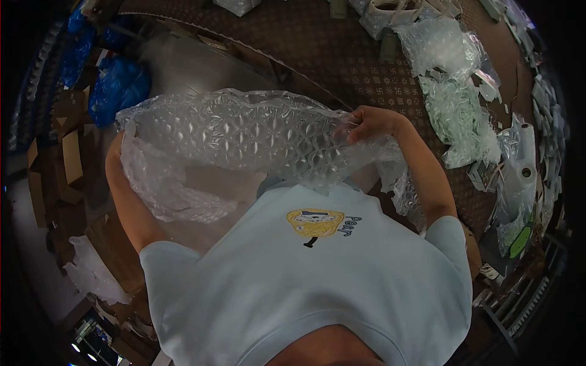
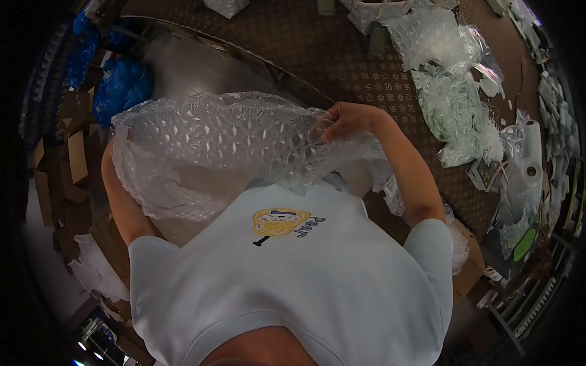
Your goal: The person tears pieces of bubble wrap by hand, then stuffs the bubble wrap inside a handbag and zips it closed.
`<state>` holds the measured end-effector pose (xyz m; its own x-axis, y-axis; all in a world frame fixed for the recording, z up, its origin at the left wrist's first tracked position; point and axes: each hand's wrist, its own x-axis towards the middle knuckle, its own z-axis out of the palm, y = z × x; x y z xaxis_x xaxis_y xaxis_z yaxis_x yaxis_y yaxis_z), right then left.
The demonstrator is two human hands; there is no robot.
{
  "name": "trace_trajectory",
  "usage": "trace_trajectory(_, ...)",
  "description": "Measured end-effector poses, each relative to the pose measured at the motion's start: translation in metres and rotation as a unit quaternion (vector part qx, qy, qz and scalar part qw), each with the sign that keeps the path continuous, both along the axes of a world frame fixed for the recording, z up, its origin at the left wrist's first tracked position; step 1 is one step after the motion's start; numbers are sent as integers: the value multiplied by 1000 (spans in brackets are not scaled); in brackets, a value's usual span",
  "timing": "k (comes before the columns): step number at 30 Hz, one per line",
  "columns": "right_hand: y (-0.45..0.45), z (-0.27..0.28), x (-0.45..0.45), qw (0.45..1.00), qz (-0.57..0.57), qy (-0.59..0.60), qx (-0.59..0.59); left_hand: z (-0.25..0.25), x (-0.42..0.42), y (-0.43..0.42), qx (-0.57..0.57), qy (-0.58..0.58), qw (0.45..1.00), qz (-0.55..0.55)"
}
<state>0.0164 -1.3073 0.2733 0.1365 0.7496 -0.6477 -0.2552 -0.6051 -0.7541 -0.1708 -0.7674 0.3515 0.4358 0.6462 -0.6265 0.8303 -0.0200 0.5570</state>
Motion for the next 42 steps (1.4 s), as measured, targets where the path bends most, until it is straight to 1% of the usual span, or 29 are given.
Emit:
trace_trajectory(4, -6, 0, 2, 998, 0, 40, -45, -10, 0, 6, -4, 4, 1000, -16)
trace_trajectory(6, -9, -5, 2, 999, 0, 26, 22, -13, -4, 3, -4, 14, 1000, -19)
trace_trajectory(10, -14, -5, 1, 1000, 0, -10, 28, -20, -10, -8, 2, 50, 998, -25)
trace_trajectory(11, -14, -7, 0, 999, -34, 8, 32, -25, -11, -3, 3, 49, 998, -26)
trace_trajectory(12, -15, -8, 0, 997, -69, 25, 37, -31, -12, 7, 78, 44, 994, -55)
trace_trajectory(13, -14, -3, -1, 996, -72, 22, 37, -34, -8, 14, 152, 38, 984, -86)
trace_trajectory(14, -11, 5, -3, 994, -69, -80, 28, -5, 6, -30, 224, -6, 967, -118)
trace_trajectory(15, -7, 12, -7, 982, -62, -178, 17, 32, 21, -96, 291, -46, 944, -147)
trace_trajectory(16, -4, 16, -11, 982, -56, -177, 15, 47, 29, -135, 242, -101, 931, -256)
trace_trajectory(17, 1, 20, -13, 975, -37, -215, 51, 55, 33, -170, 190, -155, 902, -356)
trace_trajectory(18, 7, 24, -15, 964, -17, -251, 90, 58, 41, -210, 119, -186, 885, -411)
trace_trajectory(19, 14, 30, -17, 963, -9, -253, 94, 58, 50, -244, 49, -216, 858, -463)
trace_trajectory(21, 24, 43, -25, 925, 83, -332, 165, 37, 74, -285, -79, -212, 802, -552)
trace_trajectory(23, 25, 55, -30, 924, 85, -340, 151, -13, 91, -302, -150, -188, 765, -598)
trace_trajectory(25, 19, 58, -32, 924, 79, -351, 133, -32, 94, -312, -147, -162, 762, -609)
trace_trajectory(27, 12, 52, -36, 901, 46, -419, 101, -38, 93, -322, -146, -133, 759, -620)
trace_trajectory(28, 11, 47, -41, 902, 40, -420, 98, -34, 89, -328, -27, -135, 767, -626)
trace_trajectory(29, 13, 41, -49, 882, 10, -461, 94, -32, 87, -332, 91, -138, 765, -623)
trace_trajectory(30, 14, 39, -57, 860, -18, -501, 91, -38, 88, -333, 89, -139, 761, -627)
trace_trajectory(31, 14, 42, -69, 861, -21, -501, 88, -50, 87, -332, 161, -147, 760, -612)
trace_trajectory(32, 14, 45, -83, 910, -30, -365, 192, -63, 88, -329, 233, -155, 755, -593)
trace_trajectory(33, 13, 47, -89, 932, -35, -217, 290, -81, 99, -314, 262, -113, 797, -533)
trace_trajectory(34, 7, 51, -88, 932, -35, -216, 288, -98, 104, -290, 286, -69, 832, -470)
trace_trajectory(36, -18, 71, -73, 918, -180, -205, 289, -113, 104, -231, 251, -144, 885, -364)
trace_trajectory(38, -44, 82, -76, 887, -327, -169, 279, -76, 98, -199, 243, -301, 856, -344)
trace_trajectory(39, -52, 79, -60, 866, -376, -295, 146, -53, 96, -191, 252, -340, 830, -363)
trace_trajectory(40, -56, 74, -42, 812, -414, -412, 7, -32, 92, -189, 261, -381, 801, -382)
trace_trajectory(41, -53, 73, -39, 808, -420, -414, 3, -17, 88, -197, 257, -385, 797, -387)
trace_trajectory(42, -42, 73, -38, 794, -364, -486, -24, -6, 83, -212, 164, -377, 809, -420)
